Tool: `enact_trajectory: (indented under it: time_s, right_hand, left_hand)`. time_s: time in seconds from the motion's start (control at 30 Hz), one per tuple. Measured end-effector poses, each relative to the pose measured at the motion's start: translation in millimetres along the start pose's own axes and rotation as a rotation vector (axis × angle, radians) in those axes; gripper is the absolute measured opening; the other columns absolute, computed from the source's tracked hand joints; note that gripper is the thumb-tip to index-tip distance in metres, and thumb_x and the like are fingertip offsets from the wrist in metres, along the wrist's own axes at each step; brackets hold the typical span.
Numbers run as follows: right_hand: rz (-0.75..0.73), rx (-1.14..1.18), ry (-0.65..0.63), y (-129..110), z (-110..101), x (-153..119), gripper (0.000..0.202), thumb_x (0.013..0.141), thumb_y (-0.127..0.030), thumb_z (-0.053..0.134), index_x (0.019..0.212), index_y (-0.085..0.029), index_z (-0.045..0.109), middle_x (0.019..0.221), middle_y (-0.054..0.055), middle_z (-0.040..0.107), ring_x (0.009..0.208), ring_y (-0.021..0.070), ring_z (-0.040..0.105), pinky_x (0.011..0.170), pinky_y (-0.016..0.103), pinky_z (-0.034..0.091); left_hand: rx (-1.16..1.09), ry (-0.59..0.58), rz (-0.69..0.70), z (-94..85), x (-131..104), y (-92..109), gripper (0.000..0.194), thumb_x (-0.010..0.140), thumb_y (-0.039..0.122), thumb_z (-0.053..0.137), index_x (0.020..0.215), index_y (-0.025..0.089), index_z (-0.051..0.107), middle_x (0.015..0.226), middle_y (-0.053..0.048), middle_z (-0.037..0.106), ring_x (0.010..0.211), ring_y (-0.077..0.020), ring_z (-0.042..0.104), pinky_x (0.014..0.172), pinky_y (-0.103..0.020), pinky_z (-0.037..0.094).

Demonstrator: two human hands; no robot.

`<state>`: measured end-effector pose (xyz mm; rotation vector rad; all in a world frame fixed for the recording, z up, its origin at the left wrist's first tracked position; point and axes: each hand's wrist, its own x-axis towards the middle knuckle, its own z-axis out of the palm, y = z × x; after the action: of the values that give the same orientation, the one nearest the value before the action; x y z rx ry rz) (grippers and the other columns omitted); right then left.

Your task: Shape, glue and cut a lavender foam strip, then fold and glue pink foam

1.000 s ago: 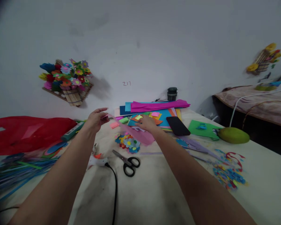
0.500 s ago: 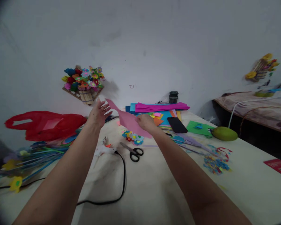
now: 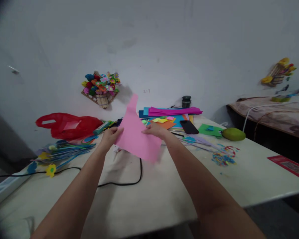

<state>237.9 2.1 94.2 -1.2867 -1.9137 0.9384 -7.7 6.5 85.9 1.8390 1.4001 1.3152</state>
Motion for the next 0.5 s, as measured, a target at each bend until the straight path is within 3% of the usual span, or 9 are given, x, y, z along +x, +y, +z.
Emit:
enact_trajectory:
  time_s: [0.13,0.3,0.5]
  right_hand:
    - [-0.012,0.244,-0.059,14,18,-1,0.028,0.061,-0.040,0.069,0.065,-0.013,0.060,0.062,-0.001,0.057,0.053,0.0096,0.051,0.050,0.021,0.037]
    - [0.065,0.535,-0.029,40,51,1,0.035,0.059,-0.044,0.072,0.067,-0.013,0.059,0.060,0.001,0.060,0.049,0.0097,0.052,0.047,0.021,0.037]
    - [0.142,0.668,0.108,50,69,-3,0.035,0.056,-0.043,0.074,0.067,-0.013,0.059,0.058,0.001,0.061,0.045,0.0087,0.050,0.042,0.020,0.035]
  left_hand:
    - [-0.001,0.107,-0.028,-11.8,-13,-15,0.038,0.069,0.047,0.057,0.050,0.017,0.042,0.044,0.007,0.031,0.041,-0.0053,0.027,0.040,-0.020,0.017]
    - [-0.223,0.158,-0.228,-11.8,-30,-38,0.036,0.067,0.050,0.058,0.057,0.017,0.047,0.043,0.008,0.036,0.039,-0.0051,0.029,0.038,-0.019,0.018]
    - [-0.298,0.200,-0.207,-4.4,-36,-50,0.037,0.065,0.050,0.060,0.057,0.015,0.050,0.044,0.008,0.037,0.040,-0.0043,0.028,0.039,-0.018,0.020]
